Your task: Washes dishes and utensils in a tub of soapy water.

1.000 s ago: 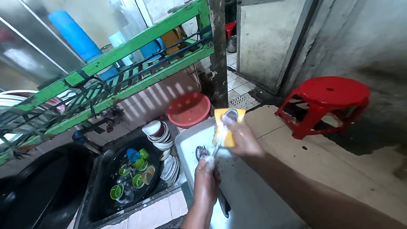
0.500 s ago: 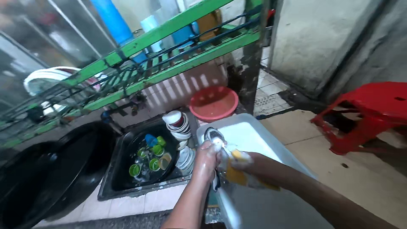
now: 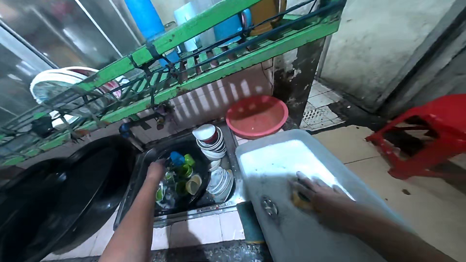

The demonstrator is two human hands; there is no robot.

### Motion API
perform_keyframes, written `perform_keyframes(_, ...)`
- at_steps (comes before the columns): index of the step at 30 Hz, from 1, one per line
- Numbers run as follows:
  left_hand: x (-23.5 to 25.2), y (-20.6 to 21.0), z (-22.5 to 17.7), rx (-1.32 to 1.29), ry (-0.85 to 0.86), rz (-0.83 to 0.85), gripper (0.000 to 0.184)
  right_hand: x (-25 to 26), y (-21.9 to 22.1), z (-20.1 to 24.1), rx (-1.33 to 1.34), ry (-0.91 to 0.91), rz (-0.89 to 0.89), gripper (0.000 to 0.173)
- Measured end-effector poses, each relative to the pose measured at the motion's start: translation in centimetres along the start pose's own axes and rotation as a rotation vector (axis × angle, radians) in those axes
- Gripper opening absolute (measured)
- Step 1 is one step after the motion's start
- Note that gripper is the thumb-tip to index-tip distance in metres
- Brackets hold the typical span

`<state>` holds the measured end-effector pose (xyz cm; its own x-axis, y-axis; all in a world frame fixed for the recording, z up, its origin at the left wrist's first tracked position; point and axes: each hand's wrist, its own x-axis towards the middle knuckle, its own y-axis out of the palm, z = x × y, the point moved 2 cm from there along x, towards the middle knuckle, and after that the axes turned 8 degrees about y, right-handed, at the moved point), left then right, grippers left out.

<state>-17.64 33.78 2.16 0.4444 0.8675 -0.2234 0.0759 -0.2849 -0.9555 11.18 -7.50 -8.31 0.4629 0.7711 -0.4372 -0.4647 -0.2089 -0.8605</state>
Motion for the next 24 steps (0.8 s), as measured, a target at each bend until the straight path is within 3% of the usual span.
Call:
perform_keyframes(3,-0.7,0.4,-4.7,-0.020,0.130,0.010,0.040,-0.7,-1.3,1.1,-0.017,0.009,0.072,0.071)
perform_keyframes(6,-4.0,1.6,-14.1,-0.149,0.445,-0.023,0.034,-1.1,-2.9,1.8,0.037,0.052,0.050,0.061)
perform_keyframes(9,-10.2,3.4,-23.1,-0.124,0.662,0.167,0.029,-1.4,-4.1,1.8,0.148,0.166,0.013,0.062)
perform_keyframes(11,-13.6,5.6,-26.3,0.141,0.751,0.350,0.027,-1.8,-4.7,1.6,0.200,0.164,-0.033,0.057)
perform_keyframes(13,-16.6,7.9,-27.2,0.399,0.747,0.434,0.036,-2.0,-4.6,1.2,0.255,0.131,-0.088,0.055)
perform_keyframes(16,-19.1,11.0,-27.2,0.512,0.649,0.569,0.042,-1.7,-4.2,1.1,0.326,0.147,-0.021,0.065)
perform_keyframes(20,-19.6,14.3,-26.8,0.380,0.644,0.582,0.037,-1.6,-3.8,0.7,0.500,0.040,-0.089,0.049)
perform_keyframes(22,-19.0,14.8,-26.8,0.237,0.617,0.553,0.043,-1.1,-3.4,0.1,0.732,0.020,-0.153,0.053)
perform_keyframes(24,-18.1,14.5,-26.8,0.124,0.582,0.539,0.051,-0.8,-3.4,0.0,1.008,0.084,-0.093,0.061)
